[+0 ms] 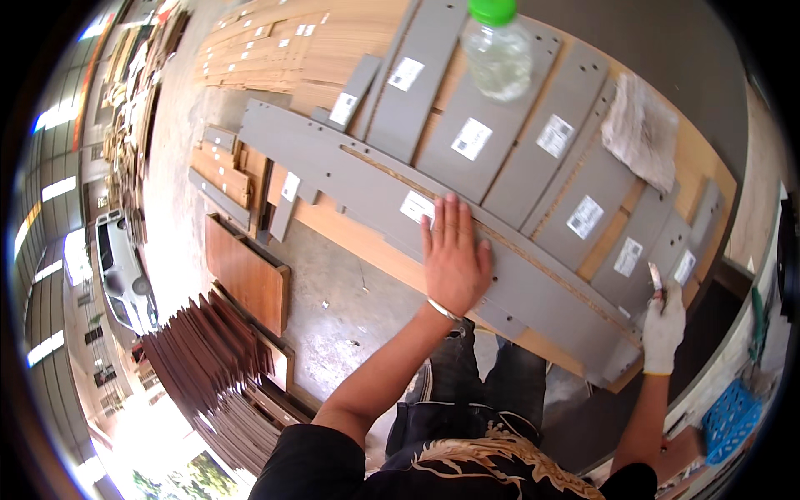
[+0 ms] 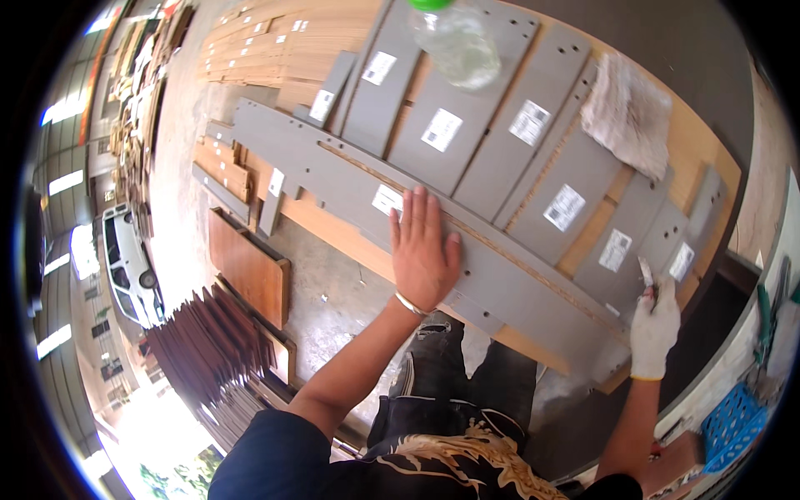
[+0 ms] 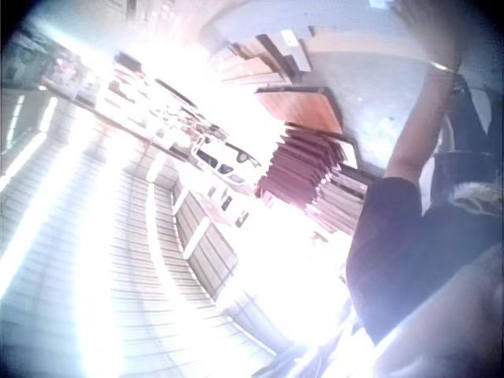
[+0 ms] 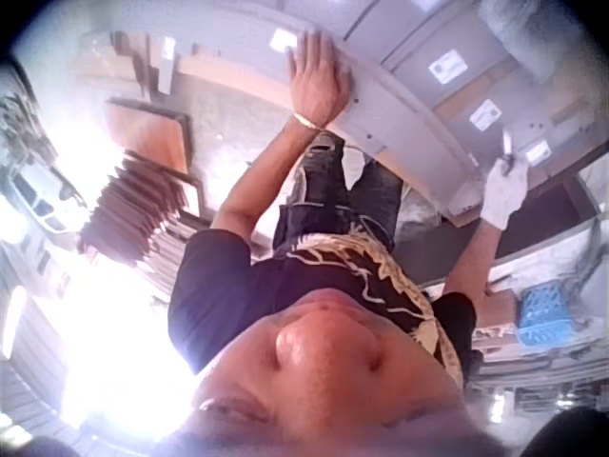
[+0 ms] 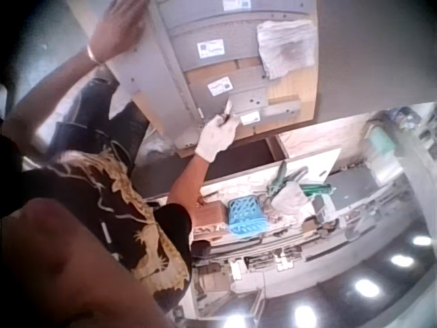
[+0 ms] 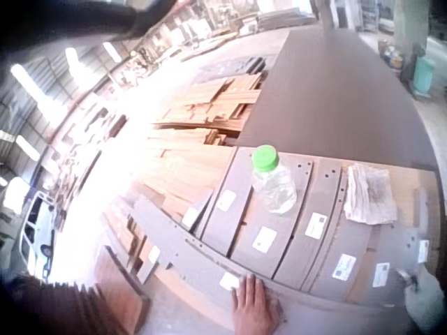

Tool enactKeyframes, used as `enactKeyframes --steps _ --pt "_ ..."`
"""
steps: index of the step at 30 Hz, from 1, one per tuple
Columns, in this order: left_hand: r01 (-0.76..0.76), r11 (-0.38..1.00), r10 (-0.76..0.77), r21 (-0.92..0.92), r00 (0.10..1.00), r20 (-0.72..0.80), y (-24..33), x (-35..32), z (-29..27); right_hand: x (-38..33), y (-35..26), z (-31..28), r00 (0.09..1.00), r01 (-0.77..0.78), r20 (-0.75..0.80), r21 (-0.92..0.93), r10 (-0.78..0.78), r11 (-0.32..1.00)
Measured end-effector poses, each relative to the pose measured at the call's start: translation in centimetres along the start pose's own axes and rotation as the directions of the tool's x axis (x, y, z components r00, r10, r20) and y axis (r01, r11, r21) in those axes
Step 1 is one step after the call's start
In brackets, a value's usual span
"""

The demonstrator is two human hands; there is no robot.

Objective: The person wipes the surface of several grey metal parts with a white cloth. They repeatedly pick up a plastic bottle, pour liquid onto the cloth, and wipe each part individually before placing it back on the workbench.

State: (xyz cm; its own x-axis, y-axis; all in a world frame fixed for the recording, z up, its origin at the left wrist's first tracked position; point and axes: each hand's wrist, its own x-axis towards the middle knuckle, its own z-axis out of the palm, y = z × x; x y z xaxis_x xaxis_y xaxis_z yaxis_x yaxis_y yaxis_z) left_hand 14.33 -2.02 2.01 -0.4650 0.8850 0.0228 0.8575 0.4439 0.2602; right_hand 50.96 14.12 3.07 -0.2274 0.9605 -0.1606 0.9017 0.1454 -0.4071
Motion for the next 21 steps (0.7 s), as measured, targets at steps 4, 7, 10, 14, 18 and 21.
enactKeyframes --steps 4,7,10,14,18,21 --pt "0.140 0.987 -0.129 0.079 0.983 -0.132 -6.5 4.0 -0.9 -0.9 -2.8 2.5 0.997 -0.069 0.039 0.189 0.063 0.979" --pt "0.155 0.979 -0.135 0.130 0.979 -0.151 -10.4 6.6 -1.8 -1.4 -5.5 4.3 0.992 -0.126 0.055 0.363 0.113 0.923" --pt "0.180 0.978 -0.158 0.110 0.970 -0.184 -13.1 8.6 -2.2 -1.6 -8.4 5.1 0.990 -0.140 0.048 0.457 0.133 0.878" --pt "0.242 0.969 -0.226 0.056 0.951 -0.210 -15.7 10.1 -2.7 -1.6 -12.7 6.3 0.989 -0.146 0.057 0.466 0.135 0.873" --pt "0.194 0.980 -0.198 -0.040 0.966 -0.168 -16.8 10.3 -3.5 -1.4 -18.5 7.5 0.989 -0.140 0.107 0.490 0.100 0.860" --pt "0.170 0.979 -0.183 -0.115 0.977 -0.111 -17.9 10.7 -4.4 -0.9 -24.5 8.9 0.991 -0.096 0.129 0.499 0.036 0.861"
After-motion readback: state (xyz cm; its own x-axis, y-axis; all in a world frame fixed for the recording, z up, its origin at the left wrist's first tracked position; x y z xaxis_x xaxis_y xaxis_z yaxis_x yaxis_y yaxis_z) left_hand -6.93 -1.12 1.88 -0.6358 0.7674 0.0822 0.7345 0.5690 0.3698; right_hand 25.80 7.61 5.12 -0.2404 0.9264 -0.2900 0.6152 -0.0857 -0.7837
